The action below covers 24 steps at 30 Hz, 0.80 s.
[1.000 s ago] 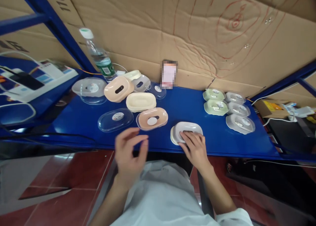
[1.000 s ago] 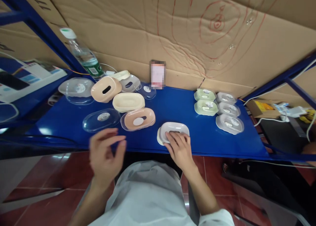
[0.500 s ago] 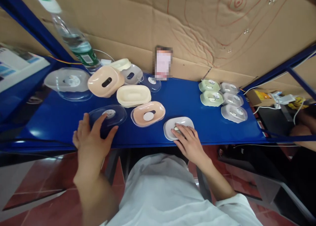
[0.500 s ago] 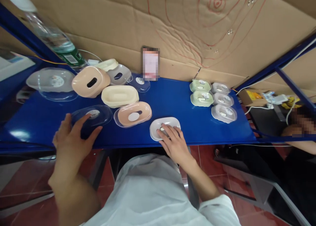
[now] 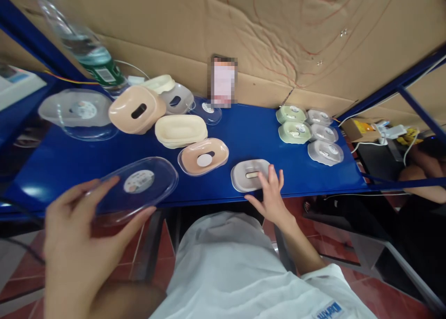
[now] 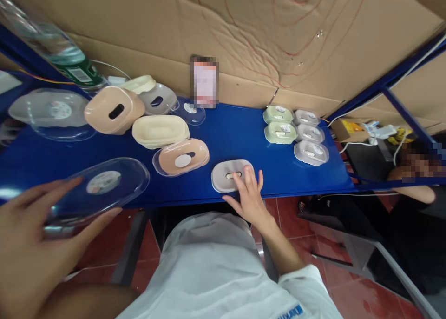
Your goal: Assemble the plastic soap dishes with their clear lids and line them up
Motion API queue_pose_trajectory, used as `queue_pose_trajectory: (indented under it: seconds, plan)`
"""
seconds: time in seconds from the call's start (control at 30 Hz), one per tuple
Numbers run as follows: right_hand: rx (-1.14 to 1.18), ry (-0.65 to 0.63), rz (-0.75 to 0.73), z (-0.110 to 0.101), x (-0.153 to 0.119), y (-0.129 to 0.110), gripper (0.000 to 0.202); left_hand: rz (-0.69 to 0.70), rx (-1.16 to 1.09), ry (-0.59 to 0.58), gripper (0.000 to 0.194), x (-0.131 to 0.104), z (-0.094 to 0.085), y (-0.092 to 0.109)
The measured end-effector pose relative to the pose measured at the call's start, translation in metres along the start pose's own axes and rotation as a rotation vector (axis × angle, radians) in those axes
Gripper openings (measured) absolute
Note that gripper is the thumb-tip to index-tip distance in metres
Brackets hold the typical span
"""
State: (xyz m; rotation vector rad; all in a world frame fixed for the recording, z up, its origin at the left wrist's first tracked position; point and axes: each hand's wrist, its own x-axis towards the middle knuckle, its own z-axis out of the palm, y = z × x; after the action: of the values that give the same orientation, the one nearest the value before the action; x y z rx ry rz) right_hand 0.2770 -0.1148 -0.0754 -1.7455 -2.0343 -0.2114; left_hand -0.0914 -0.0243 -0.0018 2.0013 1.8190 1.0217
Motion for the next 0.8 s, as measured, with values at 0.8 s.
queue_pose_trajectory:
  seconds: [0.8]
  plan:
    - [0.231,-0.036,0.076,-0.021,-0.004,0.048,0.068,0.502,-0.323,-0.425,0.072,-0.029,0.173,0.097]
